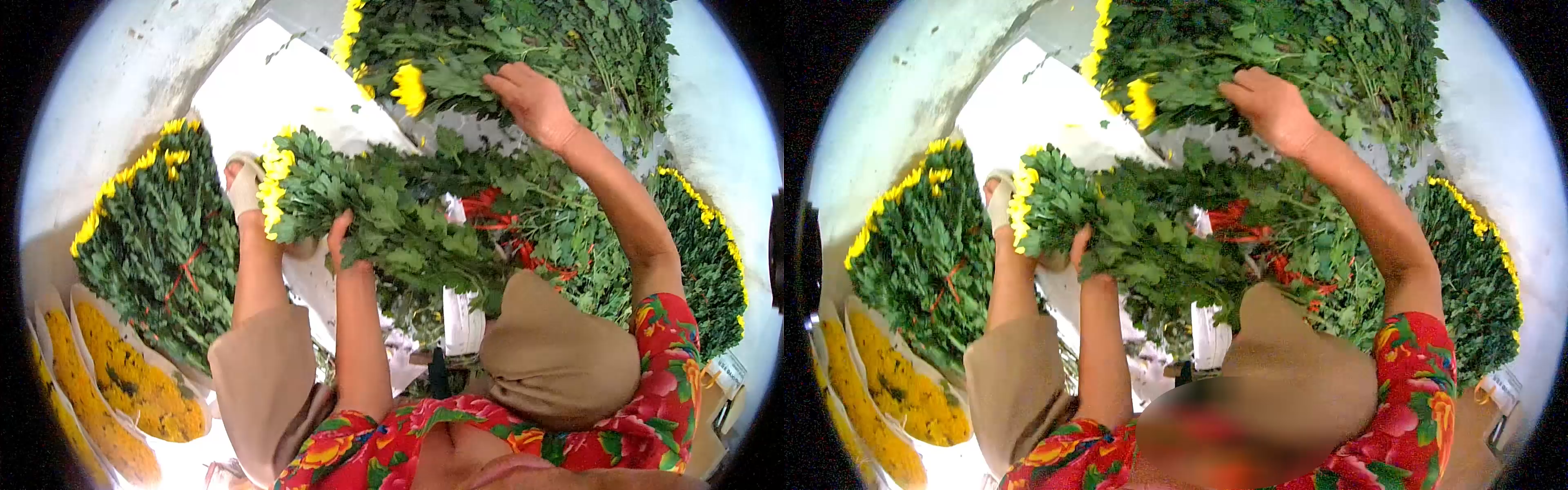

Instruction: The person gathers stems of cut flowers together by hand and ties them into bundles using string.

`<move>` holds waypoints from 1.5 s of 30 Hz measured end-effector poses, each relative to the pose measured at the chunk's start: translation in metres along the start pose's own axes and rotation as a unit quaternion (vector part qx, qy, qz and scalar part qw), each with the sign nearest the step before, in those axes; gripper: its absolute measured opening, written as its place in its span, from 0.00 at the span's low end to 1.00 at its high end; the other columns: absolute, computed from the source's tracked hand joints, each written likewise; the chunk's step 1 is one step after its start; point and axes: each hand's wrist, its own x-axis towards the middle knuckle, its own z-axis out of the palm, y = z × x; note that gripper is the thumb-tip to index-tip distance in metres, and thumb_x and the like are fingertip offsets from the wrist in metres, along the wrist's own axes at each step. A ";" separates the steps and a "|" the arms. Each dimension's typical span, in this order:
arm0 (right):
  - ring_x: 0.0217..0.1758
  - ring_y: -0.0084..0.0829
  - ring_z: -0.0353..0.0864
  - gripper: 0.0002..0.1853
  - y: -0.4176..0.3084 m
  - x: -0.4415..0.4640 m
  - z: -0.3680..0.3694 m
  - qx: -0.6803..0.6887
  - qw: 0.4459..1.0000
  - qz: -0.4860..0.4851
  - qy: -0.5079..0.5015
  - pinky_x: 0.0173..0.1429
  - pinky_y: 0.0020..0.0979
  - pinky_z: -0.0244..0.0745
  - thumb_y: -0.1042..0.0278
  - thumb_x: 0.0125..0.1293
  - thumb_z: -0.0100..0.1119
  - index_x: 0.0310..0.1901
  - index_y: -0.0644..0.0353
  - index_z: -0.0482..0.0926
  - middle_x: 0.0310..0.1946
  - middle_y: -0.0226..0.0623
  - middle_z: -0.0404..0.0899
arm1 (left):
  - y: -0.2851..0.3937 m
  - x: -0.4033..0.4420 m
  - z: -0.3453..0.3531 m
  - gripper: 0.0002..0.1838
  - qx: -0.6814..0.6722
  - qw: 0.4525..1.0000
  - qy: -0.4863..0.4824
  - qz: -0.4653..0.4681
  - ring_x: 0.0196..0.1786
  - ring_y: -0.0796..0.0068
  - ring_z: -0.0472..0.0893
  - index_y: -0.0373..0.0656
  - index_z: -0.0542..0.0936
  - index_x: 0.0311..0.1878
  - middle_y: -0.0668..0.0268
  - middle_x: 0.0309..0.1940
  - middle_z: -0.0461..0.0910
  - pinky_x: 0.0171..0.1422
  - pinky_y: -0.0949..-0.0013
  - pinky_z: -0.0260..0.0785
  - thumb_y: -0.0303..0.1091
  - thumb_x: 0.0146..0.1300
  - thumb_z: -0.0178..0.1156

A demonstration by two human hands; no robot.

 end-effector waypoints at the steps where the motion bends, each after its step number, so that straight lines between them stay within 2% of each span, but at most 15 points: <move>1: 0.44 0.46 0.75 0.16 -0.020 0.000 0.002 0.020 1.000 0.003 -0.019 0.42 0.42 0.75 0.75 0.56 0.55 0.48 0.58 0.75 0.36 0.39 0.73 | 0.000 -0.004 -0.001 0.28 -0.011 1.000 -0.010 0.016 0.57 0.56 0.80 0.37 0.73 0.63 0.55 0.56 0.79 0.64 0.52 0.72 0.35 0.58 0.59; 7: 0.44 0.45 0.77 0.16 -0.085 -0.010 0.045 0.026 0.995 0.028 -0.088 0.42 0.42 0.76 0.74 0.58 0.55 0.49 0.57 0.76 0.38 0.40 0.74 | 0.018 -0.024 -0.027 0.27 -0.046 0.998 -0.021 0.030 0.57 0.56 0.80 0.37 0.74 0.63 0.56 0.56 0.79 0.63 0.52 0.73 0.33 0.58 0.60; 9: 0.45 0.45 0.77 0.12 -0.105 -0.011 0.054 0.062 0.992 0.019 -0.105 0.42 0.43 0.77 0.74 0.57 0.55 0.45 0.57 0.75 0.37 0.40 0.74 | 0.019 -0.026 -0.033 0.28 -0.039 0.997 -0.031 0.050 0.56 0.56 0.80 0.37 0.74 0.62 0.56 0.55 0.80 0.63 0.53 0.74 0.31 0.57 0.61; 13: 0.46 0.44 0.78 0.10 -0.130 -0.033 0.091 0.081 0.973 0.017 -0.213 0.43 0.42 0.78 0.74 0.57 0.55 0.42 0.57 0.75 0.37 0.41 0.73 | 0.024 -0.023 -0.045 0.30 -0.009 0.999 -0.021 0.043 0.59 0.54 0.78 0.37 0.73 0.63 0.55 0.58 0.78 0.66 0.49 0.70 0.34 0.54 0.62; 17: 0.46 0.49 0.80 0.18 -0.105 -0.002 0.091 0.148 0.942 0.076 -0.293 0.45 0.49 0.77 0.56 0.59 0.61 0.45 0.59 0.75 0.40 0.45 0.78 | 0.026 -0.017 -0.041 0.30 -0.041 0.998 -0.030 0.037 0.57 0.55 0.80 0.36 0.73 0.64 0.55 0.57 0.79 0.64 0.53 0.72 0.29 0.55 0.61; 18: 0.47 0.51 0.81 0.24 -0.088 0.018 0.092 0.144 0.939 0.129 -0.284 0.49 0.50 0.76 0.48 0.59 0.60 0.48 0.59 0.75 0.42 0.48 0.80 | 0.025 -0.015 -0.044 0.30 -0.037 0.998 -0.034 0.037 0.58 0.55 0.80 0.36 0.72 0.64 0.55 0.57 0.78 0.65 0.52 0.72 0.29 0.55 0.60; 20: 0.50 0.50 0.80 0.23 -0.035 0.049 0.109 0.095 0.968 0.185 -0.138 0.51 0.47 0.75 0.54 0.61 0.61 0.55 0.56 0.74 0.47 0.46 0.80 | 0.025 -0.013 -0.046 0.31 -0.043 0.998 -0.040 0.029 0.59 0.55 0.79 0.36 0.72 0.64 0.55 0.58 0.78 0.66 0.52 0.71 0.29 0.54 0.59; 22: 0.58 0.45 0.75 0.26 0.004 0.064 0.117 -0.080 0.986 0.123 -0.082 0.56 0.44 0.72 0.61 0.60 0.64 0.60 0.54 0.71 0.51 0.42 0.78 | 0.025 -0.011 -0.044 0.31 -0.041 0.998 -0.049 0.023 0.59 0.55 0.79 0.36 0.71 0.64 0.55 0.58 0.78 0.66 0.52 0.71 0.29 0.54 0.60; 25: 0.63 0.41 0.70 0.32 0.016 0.065 0.124 -0.208 0.964 0.058 -0.152 0.59 0.41 0.68 0.67 0.57 0.65 0.64 0.53 0.68 0.53 0.37 0.75 | 0.024 -0.012 -0.040 0.31 -0.034 0.998 -0.054 0.024 0.59 0.55 0.79 0.36 0.71 0.65 0.55 0.58 0.78 0.66 0.52 0.71 0.30 0.54 0.60; 30: 0.58 0.39 0.71 0.17 0.007 0.051 0.115 -0.179 0.955 0.106 -0.213 0.58 0.41 0.67 0.63 0.60 0.62 0.52 0.48 0.80 0.48 0.36 0.75 | 0.027 -0.011 -0.033 0.32 -0.033 0.996 -0.087 0.011 0.59 0.55 0.79 0.36 0.71 0.65 0.55 0.58 0.78 0.65 0.52 0.72 0.30 0.53 0.60; 33: 0.57 0.40 0.72 0.18 0.004 0.045 0.101 -0.126 0.969 0.129 -0.168 0.56 0.41 0.70 0.65 0.59 0.62 0.52 0.50 0.79 0.46 0.37 0.75 | 0.026 -0.012 -0.026 0.32 -0.010 0.995 -0.078 0.060 0.58 0.55 0.79 0.36 0.71 0.64 0.54 0.58 0.78 0.65 0.52 0.72 0.30 0.52 0.60; 38: 0.52 0.46 0.77 0.14 0.017 0.071 0.104 -0.146 0.980 0.078 -0.110 0.47 0.45 0.79 0.73 0.57 0.58 0.46 0.53 0.79 0.45 0.41 0.75 | 0.025 -0.013 -0.012 0.32 -0.018 0.995 -0.091 0.027 0.58 0.54 0.79 0.35 0.71 0.65 0.53 0.57 0.78 0.65 0.52 0.72 0.30 0.53 0.60; 41: 0.51 0.47 0.77 0.13 0.021 0.084 0.119 -0.140 0.981 0.100 -0.087 0.47 0.44 0.79 0.73 0.57 0.57 0.45 0.54 0.79 0.43 0.41 0.75 | 0.022 -0.007 -0.017 0.32 -0.016 0.997 -0.067 0.022 0.58 0.53 0.79 0.35 0.71 0.64 0.53 0.57 0.78 0.65 0.52 0.72 0.29 0.53 0.60; 43: 0.55 0.45 0.76 0.12 0.021 0.087 0.124 -0.145 0.975 0.126 -0.109 0.53 0.44 0.77 0.72 0.57 0.57 0.44 0.53 0.81 0.50 0.42 0.75 | 0.022 -0.007 -0.010 0.32 -0.025 0.997 -0.072 0.019 0.58 0.53 0.79 0.34 0.71 0.64 0.53 0.56 0.79 0.65 0.52 0.72 0.30 0.53 0.60; 45: 0.60 0.43 0.72 0.14 0.029 0.088 0.130 -0.203 0.979 0.016 -0.028 0.60 0.43 0.71 0.71 0.56 0.58 0.45 0.50 0.84 0.59 0.43 0.72 | 0.018 -0.005 -0.012 0.31 -0.033 0.996 -0.077 0.012 0.58 0.54 0.79 0.34 0.71 0.64 0.53 0.56 0.79 0.65 0.52 0.72 0.30 0.53 0.60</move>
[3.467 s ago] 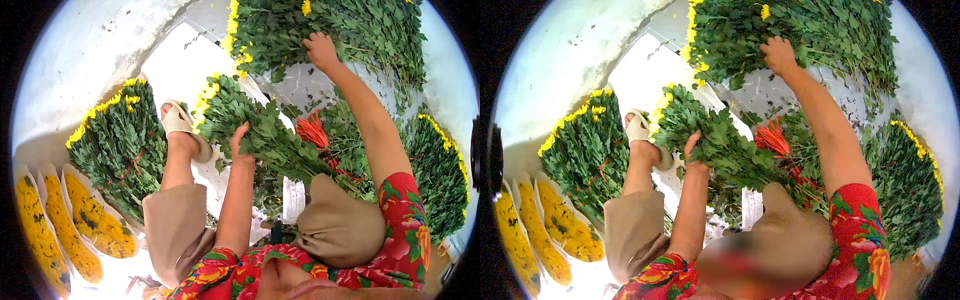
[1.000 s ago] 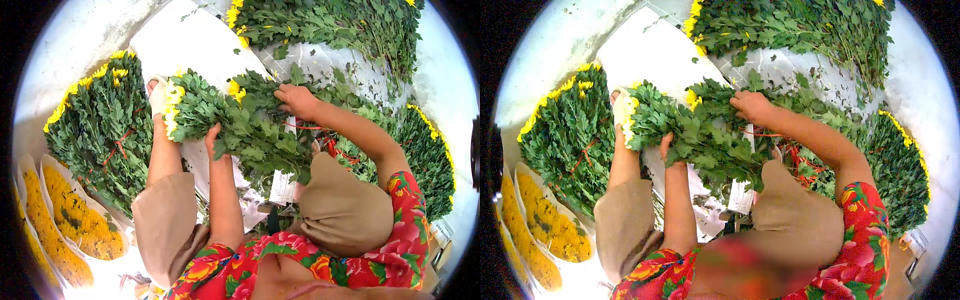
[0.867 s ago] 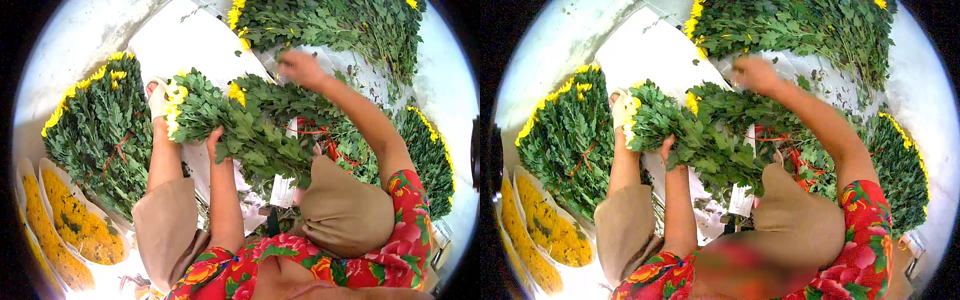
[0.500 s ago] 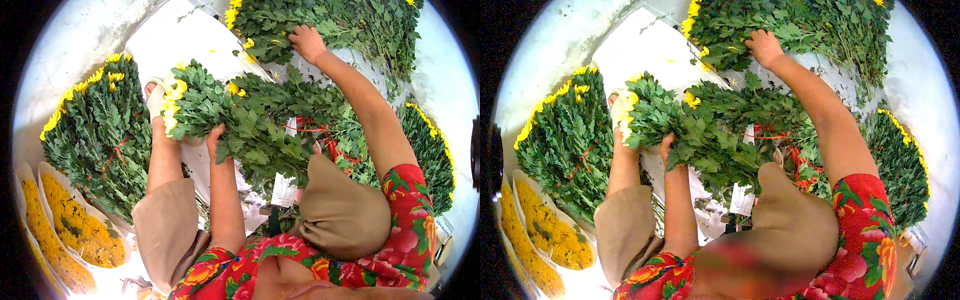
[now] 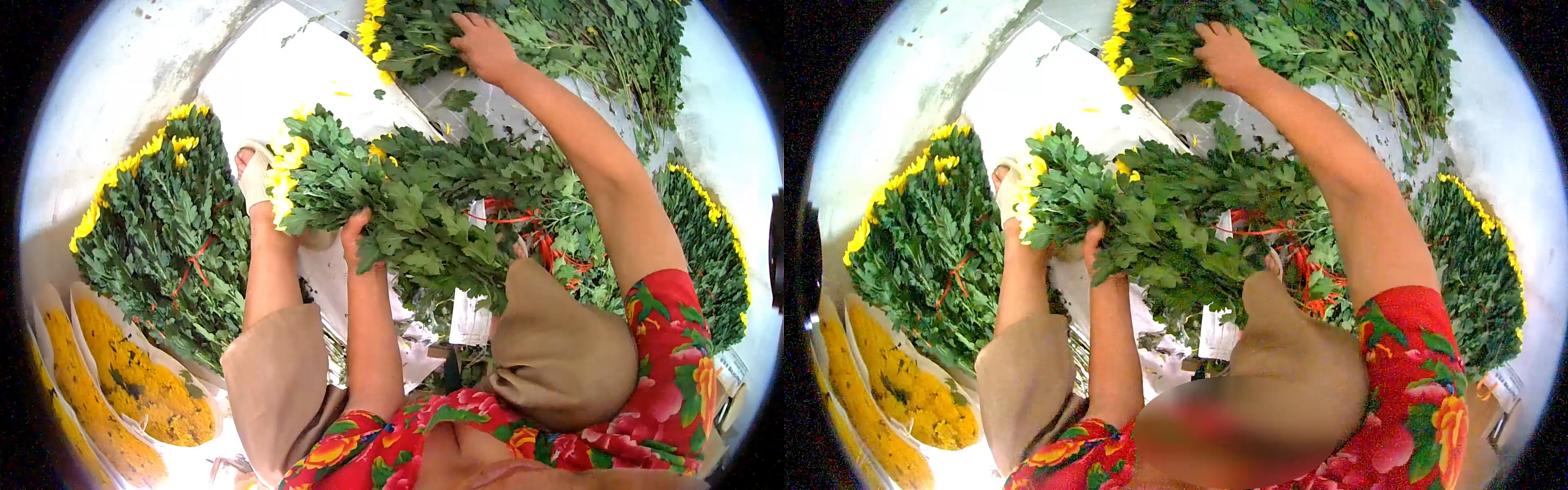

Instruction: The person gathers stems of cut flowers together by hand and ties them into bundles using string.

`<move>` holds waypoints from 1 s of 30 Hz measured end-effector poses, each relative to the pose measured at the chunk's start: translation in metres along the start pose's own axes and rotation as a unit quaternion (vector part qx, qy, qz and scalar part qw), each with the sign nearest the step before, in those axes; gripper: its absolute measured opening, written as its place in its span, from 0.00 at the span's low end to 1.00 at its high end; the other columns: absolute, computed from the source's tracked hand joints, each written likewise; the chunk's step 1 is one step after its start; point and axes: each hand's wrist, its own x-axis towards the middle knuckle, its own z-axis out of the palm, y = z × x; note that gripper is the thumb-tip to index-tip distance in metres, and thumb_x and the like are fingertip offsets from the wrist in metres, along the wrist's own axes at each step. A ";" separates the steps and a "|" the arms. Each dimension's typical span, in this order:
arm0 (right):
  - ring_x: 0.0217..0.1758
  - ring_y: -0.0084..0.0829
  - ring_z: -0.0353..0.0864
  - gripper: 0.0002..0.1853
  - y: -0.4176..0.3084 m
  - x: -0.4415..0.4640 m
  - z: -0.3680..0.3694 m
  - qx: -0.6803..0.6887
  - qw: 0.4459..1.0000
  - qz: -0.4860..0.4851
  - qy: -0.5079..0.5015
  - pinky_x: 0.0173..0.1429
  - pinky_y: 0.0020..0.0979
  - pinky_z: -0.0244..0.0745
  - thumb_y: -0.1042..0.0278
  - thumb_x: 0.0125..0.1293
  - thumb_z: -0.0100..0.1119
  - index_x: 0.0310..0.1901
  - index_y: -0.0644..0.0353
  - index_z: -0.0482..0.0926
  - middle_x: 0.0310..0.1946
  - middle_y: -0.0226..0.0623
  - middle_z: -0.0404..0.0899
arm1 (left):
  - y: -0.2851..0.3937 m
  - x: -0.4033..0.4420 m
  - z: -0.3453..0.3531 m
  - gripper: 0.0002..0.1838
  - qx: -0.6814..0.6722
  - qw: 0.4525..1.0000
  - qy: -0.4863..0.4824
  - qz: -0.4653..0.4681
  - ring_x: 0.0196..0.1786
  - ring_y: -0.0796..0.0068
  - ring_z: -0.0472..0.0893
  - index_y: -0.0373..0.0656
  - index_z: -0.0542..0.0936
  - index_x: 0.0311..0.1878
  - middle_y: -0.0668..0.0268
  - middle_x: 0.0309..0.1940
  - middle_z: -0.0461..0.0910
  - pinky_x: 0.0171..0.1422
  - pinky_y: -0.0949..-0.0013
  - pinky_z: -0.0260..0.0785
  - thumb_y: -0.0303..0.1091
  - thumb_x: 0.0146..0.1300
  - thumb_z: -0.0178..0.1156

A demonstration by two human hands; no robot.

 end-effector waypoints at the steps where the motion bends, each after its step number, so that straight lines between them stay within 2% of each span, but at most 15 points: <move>1: 0.64 0.41 0.69 0.16 0.002 0.003 0.007 0.029 0.996 0.012 -0.082 0.65 0.44 0.66 0.68 0.57 0.61 0.48 0.45 0.86 0.66 0.43 0.67 | 0.000 0.000 -0.006 0.31 0.020 0.999 0.036 -0.006 0.58 0.54 0.79 0.34 0.71 0.64 0.54 0.57 0.79 0.65 0.52 0.72 0.30 0.53 0.60; 2: 0.64 0.41 0.69 0.16 0.003 0.002 0.012 0.030 0.996 0.015 -0.083 0.65 0.44 0.66 0.68 0.57 0.61 0.48 0.45 0.86 0.66 0.43 0.67 | 0.001 0.000 -0.011 0.31 0.039 0.997 0.071 -0.010 0.58 0.55 0.79 0.35 0.71 0.64 0.54 0.57 0.79 0.65 0.53 0.72 0.30 0.54 0.60; 4: 0.63 0.40 0.70 0.18 0.002 0.010 0.007 0.019 0.988 0.002 -0.156 0.63 0.44 0.66 0.66 0.56 0.63 0.50 0.43 0.85 0.60 0.39 0.71 | 0.001 0.001 -0.007 0.31 0.025 0.999 0.042 -0.002 0.58 0.55 0.79 0.35 0.72 0.64 0.54 0.57 0.79 0.65 0.53 0.72 0.30 0.54 0.60; 5: 0.63 0.40 0.70 0.18 0.002 0.011 0.003 0.018 0.988 0.000 -0.155 0.63 0.44 0.66 0.66 0.56 0.63 0.50 0.43 0.85 0.60 0.39 0.71 | 0.000 0.001 -0.005 0.31 0.009 1.000 0.013 0.006 0.58 0.55 0.79 0.35 0.72 0.64 0.54 0.57 0.79 0.65 0.53 0.72 0.30 0.54 0.60; 8: 0.59 0.43 0.72 0.16 0.007 0.003 -0.014 0.061 0.988 0.022 -0.142 0.61 0.44 0.69 0.64 0.57 0.64 0.49 0.46 0.85 0.52 0.39 0.73 | 0.003 0.003 0.006 0.31 0.010 1.000 0.012 0.005 0.58 0.56 0.80 0.36 0.72 0.63 0.55 0.56 0.79 0.65 0.54 0.72 0.30 0.53 0.61; 10: 0.53 0.45 0.74 0.15 0.011 -0.014 -0.022 0.150 0.979 0.035 -0.132 0.57 0.43 0.73 0.65 0.59 0.63 0.49 0.50 0.83 0.47 0.40 0.72 | 0.004 0.002 0.008 0.31 0.018 1.000 0.005 0.017 0.58 0.56 0.80 0.36 0.73 0.63 0.55 0.56 0.79 0.65 0.54 0.72 0.31 0.53 0.61; 14: 0.52 0.45 0.76 0.13 0.010 -0.039 -0.038 0.192 0.976 0.025 -0.103 0.54 0.42 0.76 0.68 0.59 0.62 0.47 0.53 0.81 0.52 0.42 0.69 | 0.001 -0.003 0.001 0.31 0.021 0.999 0.034 0.000 0.58 0.56 0.80 0.37 0.73 0.63 0.56 0.56 0.79 0.65 0.53 0.72 0.32 0.53 0.61; 18: 0.60 0.45 0.72 0.15 0.004 -0.022 -0.025 0.161 0.978 0.029 -0.130 0.56 0.43 0.76 0.66 0.59 0.64 0.49 0.50 0.82 0.58 0.40 0.69 | -0.006 -0.003 0.003 0.30 0.009 1.000 0.013 0.008 0.58 0.56 0.80 0.36 0.73 0.63 0.55 0.57 0.79 0.65 0.53 0.72 0.32 0.54 0.60; 19: 0.65 0.45 0.68 0.16 0.002 -0.018 -0.023 0.116 0.980 0.014 -0.160 0.61 0.45 0.72 0.64 0.57 0.65 0.49 0.47 0.84 0.62 0.40 0.69 | -0.006 -0.002 0.005 0.30 0.016 1.000 0.013 0.013 0.58 0.56 0.79 0.35 0.73 0.63 0.55 0.57 0.79 0.65 0.52 0.72 0.31 0.54 0.60; 20: 0.65 0.45 0.68 0.16 -0.003 -0.015 -0.018 0.118 0.980 0.015 -0.158 0.61 0.45 0.72 0.64 0.57 0.65 0.49 0.47 0.84 0.62 0.40 0.69 | -0.003 0.000 0.006 0.30 0.020 1.000 0.013 0.014 0.58 0.56 0.79 0.35 0.73 0.63 0.55 0.57 0.79 0.65 0.52 0.72 0.31 0.54 0.60; 23: 0.69 0.44 0.64 0.16 -0.011 -0.020 0.002 0.055 0.986 -0.003 -0.160 0.71 0.50 0.61 0.59 0.58 0.67 0.49 0.41 0.85 0.64 0.40 0.68 | -0.002 0.003 0.003 0.30 -0.025 0.999 -0.026 -0.025 0.58 0.55 0.79 0.35 0.72 0.64 0.55 0.57 0.78 0.66 0.52 0.71 0.30 0.55 0.59; 26: 0.67 0.43 0.66 0.17 -0.010 -0.016 0.005 0.061 0.982 0.024 -0.178 0.68 0.49 0.64 0.57 0.58 0.66 0.51 0.41 0.84 0.61 0.39 0.70 | -0.004 0.007 -0.003 0.30 -0.019 1.000 0.007 -0.009 0.59 0.55 0.79 0.36 0.72 0.64 0.55 0.58 0.78 0.67 0.52 0.70 0.29 0.54 0.59; 27: 0.62 0.42 0.69 0.17 -0.006 -0.013 0.004 0.062 0.977 -0.003 -0.203 0.62 0.47 0.67 0.59 0.57 0.65 0.50 0.43 0.84 0.55 0.39 0.72 | -0.005 0.008 -0.004 0.31 -0.016 1.000 0.006 -0.004 0.59 0.55 0.79 0.36 0.72 0.64 0.55 0.58 0.78 0.67 0.52 0.70 0.29 0.54 0.60; 28: 0.62 0.42 0.69 0.17 -0.005 -0.017 0.000 0.060 0.977 -0.002 -0.203 0.62 0.47 0.67 0.59 0.57 0.65 0.50 0.43 0.84 0.55 0.39 0.72 | -0.005 0.008 -0.003 0.31 -0.014 1.000 0.005 0.003 0.59 0.55 0.79 0.36 0.72 0.64 0.55 0.58 0.78 0.67 0.51 0.70 0.29 0.54 0.60; 30: 0.56 0.43 0.71 0.17 0.000 -0.030 -0.015 0.119 0.986 -0.035 -0.113 0.57 0.47 0.67 0.62 0.56 0.64 0.49 0.48 0.83 0.48 0.39 0.72 | -0.003 0.008 0.002 0.31 -0.012 1.000 0.015 0.007 0.59 0.55 0.79 0.36 0.72 0.64 0.55 0.58 0.78 0.67 0.51 0.71 0.30 0.54 0.60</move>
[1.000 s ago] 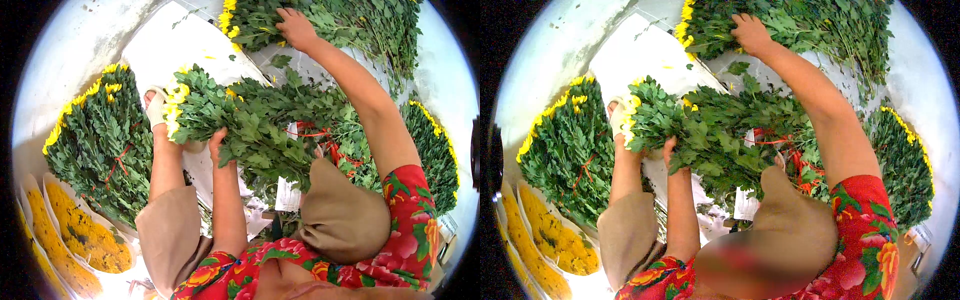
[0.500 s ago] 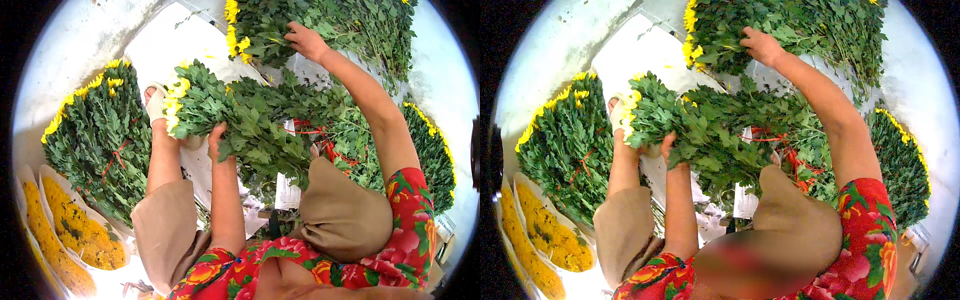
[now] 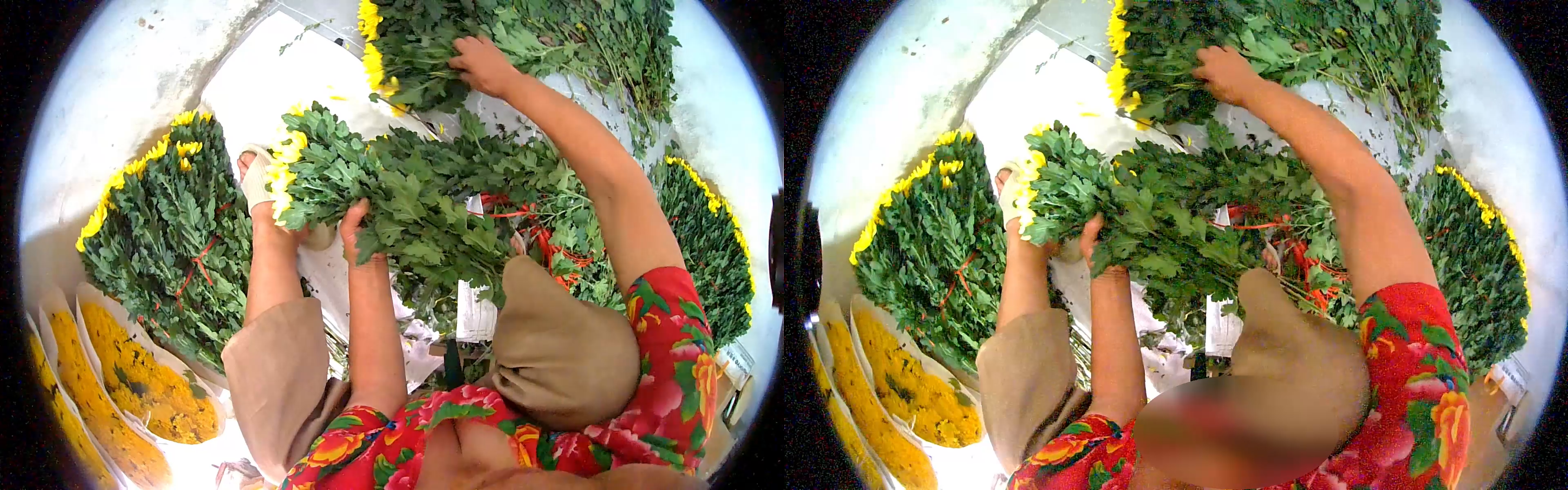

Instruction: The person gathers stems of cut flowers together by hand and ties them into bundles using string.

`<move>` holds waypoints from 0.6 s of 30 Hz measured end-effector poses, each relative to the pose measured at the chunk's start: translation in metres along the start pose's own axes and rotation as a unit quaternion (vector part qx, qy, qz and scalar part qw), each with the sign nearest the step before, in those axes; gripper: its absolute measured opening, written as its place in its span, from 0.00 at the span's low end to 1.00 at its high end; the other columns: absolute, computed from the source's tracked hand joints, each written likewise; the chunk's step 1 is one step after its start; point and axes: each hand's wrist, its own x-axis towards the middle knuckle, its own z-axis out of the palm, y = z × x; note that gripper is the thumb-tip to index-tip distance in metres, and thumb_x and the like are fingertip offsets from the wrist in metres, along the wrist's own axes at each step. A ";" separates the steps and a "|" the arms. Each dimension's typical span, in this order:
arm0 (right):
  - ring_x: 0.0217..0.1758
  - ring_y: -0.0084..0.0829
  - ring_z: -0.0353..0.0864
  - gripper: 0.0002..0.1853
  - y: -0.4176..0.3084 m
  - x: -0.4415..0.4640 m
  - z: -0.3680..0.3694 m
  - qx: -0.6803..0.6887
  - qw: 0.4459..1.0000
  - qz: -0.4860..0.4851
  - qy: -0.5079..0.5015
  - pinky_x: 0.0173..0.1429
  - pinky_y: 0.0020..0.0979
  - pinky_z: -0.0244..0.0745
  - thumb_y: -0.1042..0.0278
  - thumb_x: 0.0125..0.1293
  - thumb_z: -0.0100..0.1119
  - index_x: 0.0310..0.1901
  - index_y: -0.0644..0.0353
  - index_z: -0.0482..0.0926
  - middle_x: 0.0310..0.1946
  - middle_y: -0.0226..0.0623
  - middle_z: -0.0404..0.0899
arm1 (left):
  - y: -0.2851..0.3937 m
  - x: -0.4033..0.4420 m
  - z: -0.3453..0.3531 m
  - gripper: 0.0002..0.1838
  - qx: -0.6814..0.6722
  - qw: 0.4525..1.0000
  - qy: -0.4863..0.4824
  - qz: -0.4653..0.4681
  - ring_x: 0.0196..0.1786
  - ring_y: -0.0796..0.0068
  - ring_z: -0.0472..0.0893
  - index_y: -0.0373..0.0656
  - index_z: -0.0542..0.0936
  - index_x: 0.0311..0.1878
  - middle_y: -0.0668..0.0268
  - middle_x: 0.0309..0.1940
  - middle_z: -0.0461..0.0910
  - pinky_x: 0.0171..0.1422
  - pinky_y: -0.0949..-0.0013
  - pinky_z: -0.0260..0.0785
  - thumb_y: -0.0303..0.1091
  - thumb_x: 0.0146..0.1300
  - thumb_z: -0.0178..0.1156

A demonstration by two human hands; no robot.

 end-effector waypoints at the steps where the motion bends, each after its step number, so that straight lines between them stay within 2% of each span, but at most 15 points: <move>1: 0.52 0.47 0.72 0.15 0.001 -0.014 -0.005 0.048 0.993 -0.031 0.104 0.54 0.47 0.68 0.68 0.55 0.62 0.45 0.55 0.81 0.43 0.43 0.71 | 0.001 -0.002 0.004 0.31 0.002 1.000 0.014 0.005 0.58 0.55 0.79 0.36 0.72 0.64 0.55 0.58 0.78 0.66 0.51 0.71 0.30 0.54 0.60; 2: 0.50 0.48 0.71 0.14 0.003 -0.027 -0.016 0.058 0.991 -0.019 0.122 0.52 0.46 0.69 0.70 0.54 0.62 0.44 0.57 0.80 0.42 0.45 0.70 | 0.004 -0.004 0.010 0.31 -0.002 1.000 0.010 0.014 0.58 0.55 0.79 0.36 0.72 0.64 0.55 0.58 0.78 0.66 0.51 0.71 0.30 0.54 0.60; 4: 0.49 0.51 0.71 0.13 -0.003 -0.059 -0.051 0.060 0.983 0.021 0.175 0.51 0.45 0.70 0.73 0.53 0.61 0.42 0.61 0.78 0.41 0.48 0.70 | 0.011 -0.013 0.027 0.30 0.000 0.998 -0.062 0.002 0.57 0.56 0.80 0.35 0.72 0.64 0.55 0.57 0.78 0.64 0.53 0.72 0.29 0.55 0.59; 6: 0.49 0.54 0.73 0.12 -0.004 -0.091 -0.103 0.073 0.967 0.061 0.238 0.52 0.46 0.71 0.73 0.55 0.60 0.42 0.63 0.77 0.44 0.50 0.72 | 0.018 -0.024 0.038 0.28 0.027 0.997 -0.058 0.041 0.54 0.58 0.81 0.33 0.73 0.61 0.55 0.55 0.80 0.61 0.54 0.74 0.29 0.55 0.59; 7: 0.49 0.55 0.74 0.10 -0.004 -0.111 -0.130 0.078 0.959 0.104 0.250 0.53 0.46 0.72 0.74 0.58 0.59 0.42 0.65 0.76 0.45 0.52 0.74 | 0.023 -0.028 0.038 0.26 0.046 0.997 -0.040 0.047 0.53 0.58 0.82 0.33 0.75 0.59 0.55 0.52 0.81 0.60 0.55 0.74 0.29 0.54 0.60; 8: 0.48 0.53 0.76 0.08 0.004 -0.132 -0.156 0.087 0.948 0.156 0.262 0.53 0.45 0.72 0.74 0.61 0.59 0.40 0.67 0.77 0.44 0.52 0.75 | 0.030 -0.034 0.042 0.25 0.065 0.996 -0.021 0.057 0.51 0.59 0.82 0.33 0.77 0.57 0.56 0.50 0.82 0.59 0.56 0.75 0.29 0.54 0.61; 9: 0.48 0.51 0.77 0.07 0.012 -0.152 -0.183 0.098 0.934 0.208 0.272 0.53 0.44 0.73 0.74 0.63 0.59 0.39 0.68 0.77 0.43 0.52 0.77 | 0.034 -0.045 0.055 0.22 0.114 0.986 0.033 0.115 0.47 0.59 0.83 0.33 0.79 0.52 0.57 0.46 0.83 0.56 0.57 0.76 0.30 0.52 0.63; 12: 0.45 0.39 0.78 0.10 0.032 -0.211 -0.259 0.055 0.876 0.215 0.428 0.52 0.37 0.72 0.68 0.66 0.59 0.43 0.66 0.79 0.41 0.46 0.81 | 0.055 -0.066 0.084 0.20 0.088 0.987 0.058 0.122 0.46 0.60 0.83 0.34 0.80 0.50 0.57 0.45 0.83 0.53 0.57 0.77 0.30 0.52 0.63; 13: 0.45 0.35 0.78 0.11 0.009 -0.214 -0.300 0.038 0.850 0.210 0.481 0.51 0.36 0.73 0.65 0.68 0.59 0.46 0.64 0.80 0.41 0.43 0.82 | 0.063 -0.072 0.089 0.19 0.069 0.992 0.021 0.103 0.44 0.60 0.83 0.36 0.81 0.48 0.58 0.43 0.83 0.51 0.57 0.77 0.31 0.52 0.64; 14: 0.44 0.30 0.79 0.13 -0.014 -0.216 -0.342 0.019 0.821 0.205 0.532 0.51 0.34 0.73 0.63 0.70 0.58 0.49 0.62 0.81 0.41 0.39 0.83 | 0.070 -0.079 0.092 0.16 0.094 0.992 0.059 0.066 0.43 0.60 0.83 0.38 0.81 0.44 0.60 0.40 0.83 0.50 0.56 0.77 0.33 0.52 0.65; 16: 0.50 0.29 0.79 0.15 -0.046 -0.228 -0.413 -0.028 0.826 0.204 0.525 0.57 0.31 0.71 0.64 0.74 0.53 0.54 0.63 0.79 0.47 0.40 0.83 | 0.093 -0.091 0.087 0.14 0.110 0.985 0.083 0.103 0.41 0.59 0.82 0.40 0.81 0.41 0.60 0.38 0.83 0.49 0.55 0.77 0.35 0.51 0.66; 18: 0.56 0.27 0.79 0.18 -0.084 -0.226 -0.470 -0.073 0.870 0.198 0.445 0.62 0.27 0.69 0.65 0.77 0.47 0.60 0.65 0.78 0.54 0.41 0.82 | 0.106 -0.137 0.133 0.13 0.115 0.979 0.043 0.164 0.41 0.60 0.82 0.42 0.81 0.39 0.61 0.38 0.82 0.50 0.56 0.76 0.37 0.52 0.67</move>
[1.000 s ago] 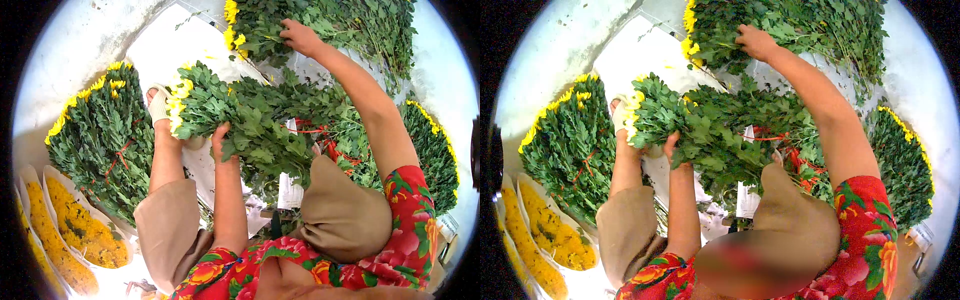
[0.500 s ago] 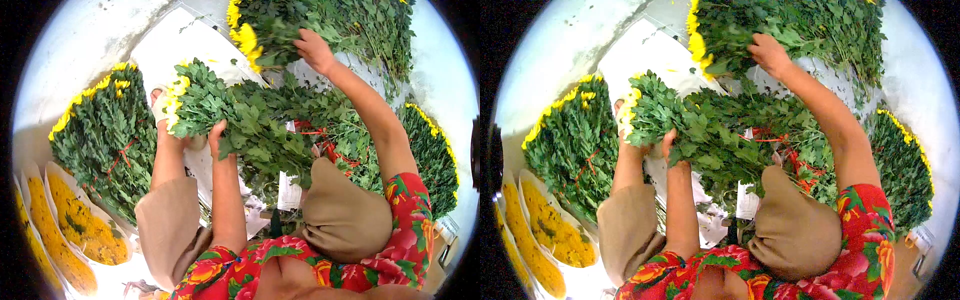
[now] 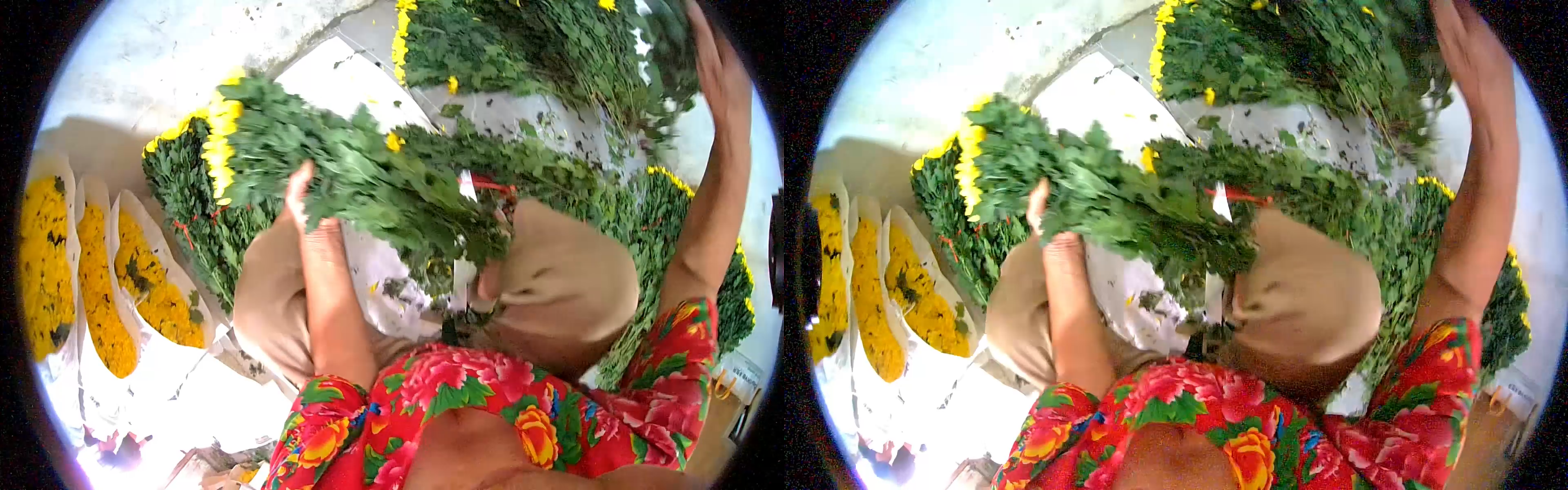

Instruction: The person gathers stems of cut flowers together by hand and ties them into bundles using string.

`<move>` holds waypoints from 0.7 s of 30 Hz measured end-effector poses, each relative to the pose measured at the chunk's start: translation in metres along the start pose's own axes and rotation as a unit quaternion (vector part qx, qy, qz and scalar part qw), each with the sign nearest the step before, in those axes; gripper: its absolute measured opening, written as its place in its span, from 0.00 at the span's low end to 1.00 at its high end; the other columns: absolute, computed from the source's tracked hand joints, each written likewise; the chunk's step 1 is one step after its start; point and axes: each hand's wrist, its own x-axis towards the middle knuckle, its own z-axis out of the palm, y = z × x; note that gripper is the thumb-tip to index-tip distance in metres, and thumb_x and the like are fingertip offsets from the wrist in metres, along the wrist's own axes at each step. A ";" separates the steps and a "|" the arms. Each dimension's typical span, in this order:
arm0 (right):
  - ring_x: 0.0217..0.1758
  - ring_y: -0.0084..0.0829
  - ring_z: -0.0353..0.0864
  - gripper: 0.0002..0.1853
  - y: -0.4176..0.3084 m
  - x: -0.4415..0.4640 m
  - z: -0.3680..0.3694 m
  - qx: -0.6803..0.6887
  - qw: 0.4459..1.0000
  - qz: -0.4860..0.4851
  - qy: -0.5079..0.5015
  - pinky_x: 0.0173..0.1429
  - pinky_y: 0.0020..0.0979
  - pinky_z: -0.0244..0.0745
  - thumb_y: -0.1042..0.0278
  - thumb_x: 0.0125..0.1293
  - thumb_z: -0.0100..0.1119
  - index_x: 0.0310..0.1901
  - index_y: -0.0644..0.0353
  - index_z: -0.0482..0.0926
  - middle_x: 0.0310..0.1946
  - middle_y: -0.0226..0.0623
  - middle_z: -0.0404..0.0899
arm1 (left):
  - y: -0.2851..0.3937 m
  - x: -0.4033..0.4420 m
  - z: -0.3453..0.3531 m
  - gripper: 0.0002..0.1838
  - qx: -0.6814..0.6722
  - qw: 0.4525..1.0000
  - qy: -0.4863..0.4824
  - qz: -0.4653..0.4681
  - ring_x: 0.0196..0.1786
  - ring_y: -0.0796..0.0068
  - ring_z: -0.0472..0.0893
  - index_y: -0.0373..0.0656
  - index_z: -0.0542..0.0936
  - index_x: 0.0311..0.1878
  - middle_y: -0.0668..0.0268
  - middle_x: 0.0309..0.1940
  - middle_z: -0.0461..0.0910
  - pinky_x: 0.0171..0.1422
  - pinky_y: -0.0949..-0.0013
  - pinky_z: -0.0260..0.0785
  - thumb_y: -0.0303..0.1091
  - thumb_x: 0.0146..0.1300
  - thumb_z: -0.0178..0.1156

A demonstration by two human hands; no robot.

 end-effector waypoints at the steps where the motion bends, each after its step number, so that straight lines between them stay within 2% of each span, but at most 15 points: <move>1: 0.48 0.28 0.77 0.12 -0.037 0.013 -0.005 -0.006 0.997 -0.021 -0.076 0.55 0.28 0.74 0.65 0.76 0.48 0.51 0.62 0.76 0.46 0.37 0.78 | 0.015 -0.012 -0.001 0.15 0.008 1.000 0.016 -0.003 0.43 0.59 0.82 0.41 0.81 0.41 0.60 0.41 0.83 0.52 0.55 0.76 0.38 0.52 0.66; 2: 0.39 0.29 0.76 0.08 -0.067 0.023 -0.007 -0.012 0.989 -0.045 -0.143 0.48 0.29 0.80 0.65 0.75 0.48 0.43 0.60 0.74 0.37 0.34 0.75 | 0.027 -0.039 0.016 0.20 -0.004 1.000 0.013 0.011 0.47 0.57 0.82 0.40 0.81 0.47 0.58 0.45 0.83 0.57 0.53 0.74 0.38 0.52 0.66; 4: 0.47 0.35 0.78 0.10 -0.075 0.003 0.008 -0.022 0.960 -0.110 -0.258 0.51 0.34 0.77 0.67 0.71 0.50 0.49 0.62 0.74 0.45 0.39 0.76 | 0.051 -0.076 0.027 0.25 -0.023 0.993 -0.114 0.008 0.51 0.55 0.81 0.38 0.79 0.54 0.56 0.50 0.83 0.62 0.52 0.72 0.38 0.52 0.65; 6: 0.55 0.42 0.79 0.16 -0.066 -0.032 0.042 -0.062 0.889 -0.141 -0.431 0.55 0.39 0.75 0.69 0.67 0.52 0.55 0.64 0.74 0.53 0.44 0.76 | 0.069 -0.090 -0.008 0.28 0.000 0.996 0.016 0.091 0.55 0.54 0.80 0.37 0.77 0.58 0.55 0.53 0.81 0.66 0.52 0.69 0.39 0.53 0.65; 7: 0.43 0.46 0.78 0.07 -0.054 -0.072 0.072 0.028 0.916 -0.248 -0.314 0.43 0.42 0.75 0.69 0.65 0.54 0.41 0.62 0.73 0.41 0.45 0.72 | 0.083 -0.108 -0.015 0.29 0.008 0.995 -0.053 0.082 0.56 0.54 0.79 0.37 0.76 0.59 0.55 0.54 0.81 0.68 0.51 0.68 0.39 0.54 0.64; 8: 0.39 0.48 0.77 0.06 -0.044 -0.109 0.099 0.169 0.892 -0.241 -0.342 0.39 0.44 0.75 0.70 0.63 0.57 0.39 0.61 0.73 0.36 0.45 0.70 | 0.090 -0.129 -0.005 0.31 0.036 0.990 0.052 0.129 0.59 0.53 0.78 0.37 0.75 0.61 0.54 0.57 0.79 0.70 0.50 0.66 0.40 0.54 0.64; 9: 0.40 0.48 0.77 0.07 -0.049 -0.142 0.117 0.091 0.905 -0.251 -0.332 0.40 0.43 0.75 0.71 0.60 0.57 0.39 0.60 0.72 0.37 0.46 0.71 | 0.094 -0.157 0.023 0.33 0.037 0.990 0.031 0.136 0.62 0.53 0.76 0.37 0.74 0.63 0.54 0.60 0.77 0.71 0.49 0.65 0.41 0.54 0.64; 10: 0.42 0.47 0.77 0.06 -0.051 -0.171 0.131 0.114 0.895 -0.225 -0.368 0.41 0.44 0.76 0.68 0.66 0.52 0.39 0.61 0.72 0.37 0.46 0.72 | 0.108 -0.156 -0.001 0.33 0.026 0.988 0.021 0.154 0.62 0.54 0.75 0.38 0.73 0.63 0.54 0.61 0.76 0.71 0.49 0.64 0.42 0.54 0.64; 14: 0.43 0.50 0.74 0.08 -0.056 -0.269 0.183 0.166 0.857 -0.227 -0.431 0.43 0.45 0.72 0.73 0.58 0.56 0.39 0.62 0.72 0.37 0.46 0.70 | 0.135 -0.161 -0.042 0.36 0.034 0.979 0.005 0.199 0.64 0.55 0.73 0.41 0.71 0.66 0.56 0.64 0.72 0.70 0.48 0.65 0.48 0.55 0.61; 16: 0.49 0.48 0.73 0.16 -0.063 -0.300 0.204 0.185 0.821 -0.255 -0.476 0.50 0.46 0.74 0.76 0.54 0.58 0.47 0.59 0.74 0.47 0.47 0.71 | 0.134 -0.151 -0.049 0.36 0.043 0.976 0.023 0.210 0.65 0.56 0.72 0.42 0.71 0.66 0.56 0.66 0.71 0.69 0.49 0.66 0.51 0.56 0.60; 17: 0.49 0.48 0.73 0.16 -0.067 -0.309 0.208 0.187 0.819 -0.255 -0.480 0.50 0.46 0.74 0.76 0.54 0.58 0.47 0.59 0.74 0.47 0.47 0.71 | 0.131 -0.146 -0.050 0.35 0.137 0.936 0.079 0.314 0.64 0.56 0.73 0.42 0.73 0.65 0.57 0.64 0.73 0.70 0.48 0.65 0.47 0.54 0.62; 19: 0.58 0.47 0.69 0.20 -0.075 -0.330 0.227 0.133 0.790 -0.301 -0.518 0.58 0.47 0.71 0.77 0.54 0.61 0.50 0.59 0.75 0.55 0.49 0.69 | 0.139 -0.138 -0.048 0.33 0.063 0.956 0.075 0.276 0.64 0.56 0.73 0.43 0.74 0.64 0.58 0.63 0.74 0.71 0.47 0.64 0.44 0.54 0.63; 20: 0.58 0.47 0.69 0.20 -0.079 -0.342 0.237 0.137 0.785 -0.302 -0.524 0.58 0.47 0.71 0.77 0.54 0.61 0.50 0.59 0.75 0.55 0.49 0.69 | 0.143 -0.134 -0.047 0.32 0.024 0.963 0.076 0.257 0.64 0.57 0.73 0.43 0.74 0.64 0.59 0.63 0.74 0.71 0.46 0.64 0.43 0.54 0.63; 21: 0.61 0.48 0.68 0.20 -0.079 -0.361 0.255 0.132 0.792 -0.287 -0.523 0.61 0.49 0.70 0.76 0.55 0.61 0.52 0.60 0.75 0.59 0.51 0.68 | 0.151 -0.133 -0.062 0.33 0.011 0.973 0.013 0.229 0.65 0.56 0.72 0.43 0.73 0.65 0.59 0.64 0.73 0.72 0.45 0.62 0.45 0.54 0.62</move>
